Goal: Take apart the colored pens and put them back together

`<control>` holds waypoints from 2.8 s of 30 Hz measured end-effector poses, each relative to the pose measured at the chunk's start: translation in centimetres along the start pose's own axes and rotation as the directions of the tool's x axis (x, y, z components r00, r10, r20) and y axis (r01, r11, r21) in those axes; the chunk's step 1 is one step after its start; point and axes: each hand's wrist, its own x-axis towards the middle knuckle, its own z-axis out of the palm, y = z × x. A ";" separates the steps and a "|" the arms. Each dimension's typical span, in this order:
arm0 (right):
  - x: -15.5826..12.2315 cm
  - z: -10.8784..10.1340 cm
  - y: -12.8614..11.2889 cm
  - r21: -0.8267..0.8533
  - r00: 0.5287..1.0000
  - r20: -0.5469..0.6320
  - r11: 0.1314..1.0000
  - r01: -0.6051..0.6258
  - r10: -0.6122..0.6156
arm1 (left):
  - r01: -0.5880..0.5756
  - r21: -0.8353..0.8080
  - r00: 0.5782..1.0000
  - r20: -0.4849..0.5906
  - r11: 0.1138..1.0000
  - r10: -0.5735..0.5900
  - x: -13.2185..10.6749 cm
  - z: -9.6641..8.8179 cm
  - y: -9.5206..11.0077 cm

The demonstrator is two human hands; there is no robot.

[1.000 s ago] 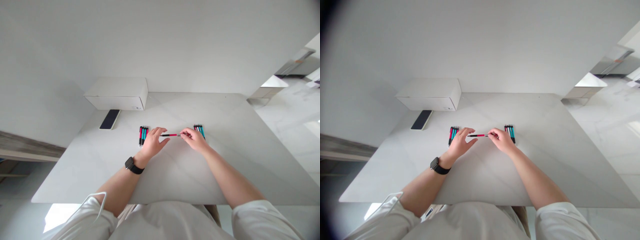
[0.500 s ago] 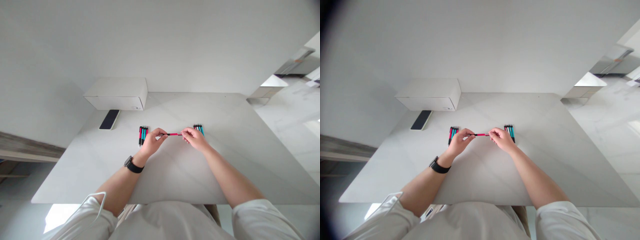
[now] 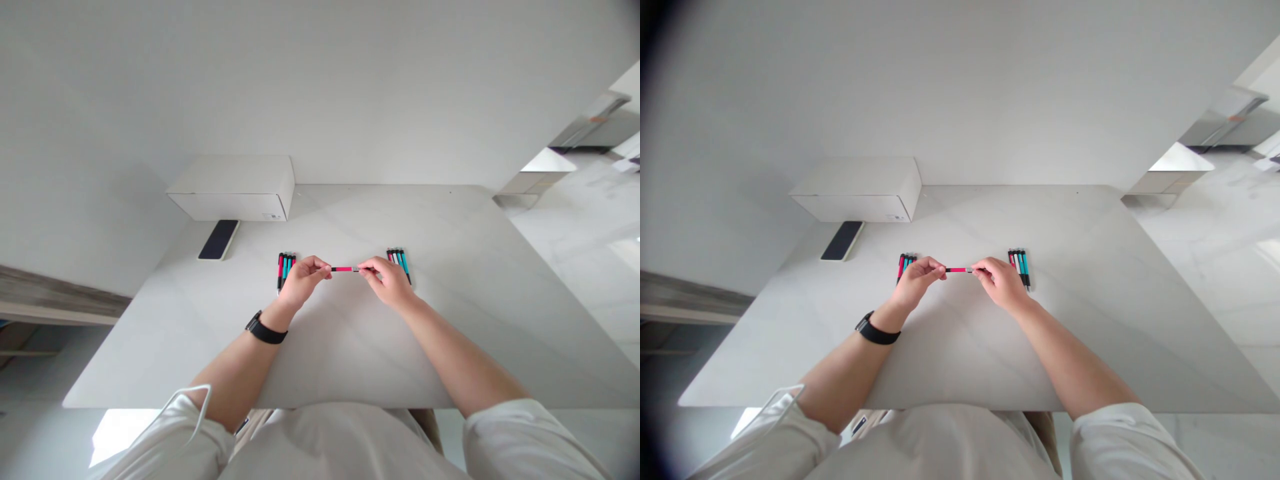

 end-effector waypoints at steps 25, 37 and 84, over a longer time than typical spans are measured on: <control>0.2 0.1 1.1 0.241 0.924 0.193 0.897 -0.370 0.330 | -0.132 0.142 0.989 -0.052 0.981 0.141 -0.2 0.0 -0.1; 0.2 0.2 1.4 0.303 0.915 0.198 0.867 -0.397 0.350 | -0.118 0.151 0.990 -0.061 0.981 0.128 -0.2 0.0 0.1; 0.4 0.1 1.6 0.367 0.942 0.014 0.874 -0.317 0.335 | -0.077 0.051 0.996 -0.039 0.996 0.079 -0.2 0.1 0.4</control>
